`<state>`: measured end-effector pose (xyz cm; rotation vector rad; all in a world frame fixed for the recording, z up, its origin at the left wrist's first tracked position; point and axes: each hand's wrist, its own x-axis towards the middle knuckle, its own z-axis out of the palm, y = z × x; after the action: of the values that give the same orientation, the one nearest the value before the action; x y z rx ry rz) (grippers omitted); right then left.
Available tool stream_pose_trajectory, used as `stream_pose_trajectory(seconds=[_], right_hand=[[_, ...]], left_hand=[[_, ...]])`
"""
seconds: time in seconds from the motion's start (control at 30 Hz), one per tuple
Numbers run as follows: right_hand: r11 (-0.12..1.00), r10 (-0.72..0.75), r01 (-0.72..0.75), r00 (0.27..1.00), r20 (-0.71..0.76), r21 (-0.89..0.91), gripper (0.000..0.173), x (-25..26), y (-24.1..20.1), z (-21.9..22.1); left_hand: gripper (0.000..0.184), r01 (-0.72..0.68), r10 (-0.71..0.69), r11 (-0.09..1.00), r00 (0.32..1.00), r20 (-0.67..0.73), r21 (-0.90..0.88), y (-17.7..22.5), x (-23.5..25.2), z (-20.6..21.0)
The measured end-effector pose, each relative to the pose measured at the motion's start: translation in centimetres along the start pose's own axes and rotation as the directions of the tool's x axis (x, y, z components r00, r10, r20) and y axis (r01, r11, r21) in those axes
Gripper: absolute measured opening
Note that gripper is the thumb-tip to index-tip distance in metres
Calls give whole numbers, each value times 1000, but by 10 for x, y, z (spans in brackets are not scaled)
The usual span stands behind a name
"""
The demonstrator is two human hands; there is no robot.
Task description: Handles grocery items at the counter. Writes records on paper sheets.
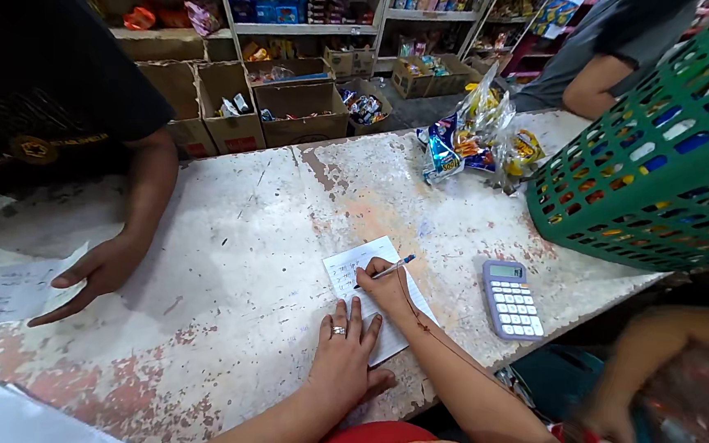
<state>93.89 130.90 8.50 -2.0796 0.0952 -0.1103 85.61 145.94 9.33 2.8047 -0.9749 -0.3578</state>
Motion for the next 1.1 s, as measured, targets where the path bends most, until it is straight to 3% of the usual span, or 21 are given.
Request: stream_pose_trajectory(seconds=[0.17, 0.5, 0.73, 0.93, 1.1], right_hand=[[1000, 1, -1, 999, 47, 6, 31, -2, -1, -1], [1000, 5, -6, 1000, -17, -29, 30, 1, 1, -1], [1000, -1, 1, 1000, -15, -5, 30, 0, 4, 0], [995, 25, -21, 999, 38, -94, 31, -2, -4, -7], [1000, 18, -18, 1000, 16, -15, 29, 1, 2, -7]], left_hand=[[93, -52, 49, 999, 987, -150, -14, -5, 1, 11], [93, -62, 57, 998, 985, -162, -21, -9, 4, 11], [94, -74, 70, 997, 980, -188, -12, -11, 5, 15], [96, -77, 74, 997, 981, -179, -6, -11, 5, 14], [98, -91, 85, 996, 978, -188, -20, -12, 5, 17]])
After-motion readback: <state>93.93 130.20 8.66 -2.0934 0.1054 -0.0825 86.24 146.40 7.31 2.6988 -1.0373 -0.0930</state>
